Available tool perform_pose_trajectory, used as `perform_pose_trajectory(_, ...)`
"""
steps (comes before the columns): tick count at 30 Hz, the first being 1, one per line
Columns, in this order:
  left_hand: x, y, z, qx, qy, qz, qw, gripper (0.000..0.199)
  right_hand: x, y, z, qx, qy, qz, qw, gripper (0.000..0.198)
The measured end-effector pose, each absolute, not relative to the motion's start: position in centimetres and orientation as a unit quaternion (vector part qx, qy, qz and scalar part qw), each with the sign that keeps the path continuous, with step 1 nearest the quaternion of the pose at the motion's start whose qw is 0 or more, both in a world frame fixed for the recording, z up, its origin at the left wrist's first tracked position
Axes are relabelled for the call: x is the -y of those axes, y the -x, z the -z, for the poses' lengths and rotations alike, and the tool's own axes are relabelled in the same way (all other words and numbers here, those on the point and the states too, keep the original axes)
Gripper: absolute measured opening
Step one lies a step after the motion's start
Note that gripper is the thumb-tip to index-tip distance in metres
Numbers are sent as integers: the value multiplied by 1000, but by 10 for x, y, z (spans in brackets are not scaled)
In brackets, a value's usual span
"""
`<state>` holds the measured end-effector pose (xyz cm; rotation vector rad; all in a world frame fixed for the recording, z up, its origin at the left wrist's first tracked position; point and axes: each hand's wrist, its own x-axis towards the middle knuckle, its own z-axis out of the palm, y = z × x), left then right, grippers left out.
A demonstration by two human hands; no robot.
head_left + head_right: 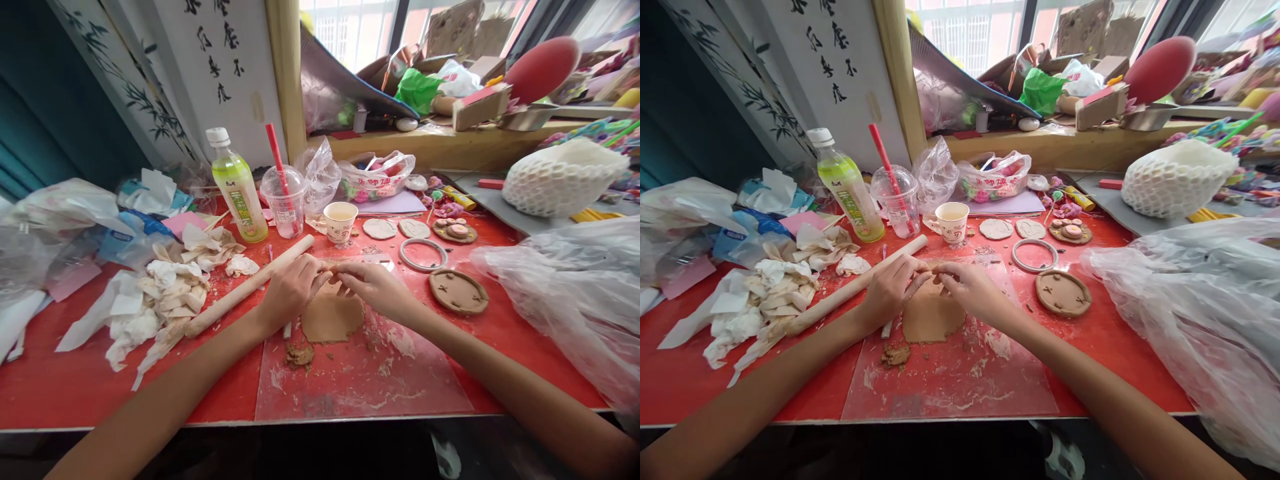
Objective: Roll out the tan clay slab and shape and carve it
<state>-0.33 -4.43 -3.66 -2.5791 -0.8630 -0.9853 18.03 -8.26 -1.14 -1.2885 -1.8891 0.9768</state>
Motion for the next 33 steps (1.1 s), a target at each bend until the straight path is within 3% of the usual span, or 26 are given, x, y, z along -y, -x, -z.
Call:
perform_pose_trajectory(19,43,4,40,270,889,356,94,12,83,-180,8,706,467,-417,332,16)
perform_pose_trajectory(33,45,4,36,300,885,339,108,16,86,-179,4,732,493,-358,305,18)
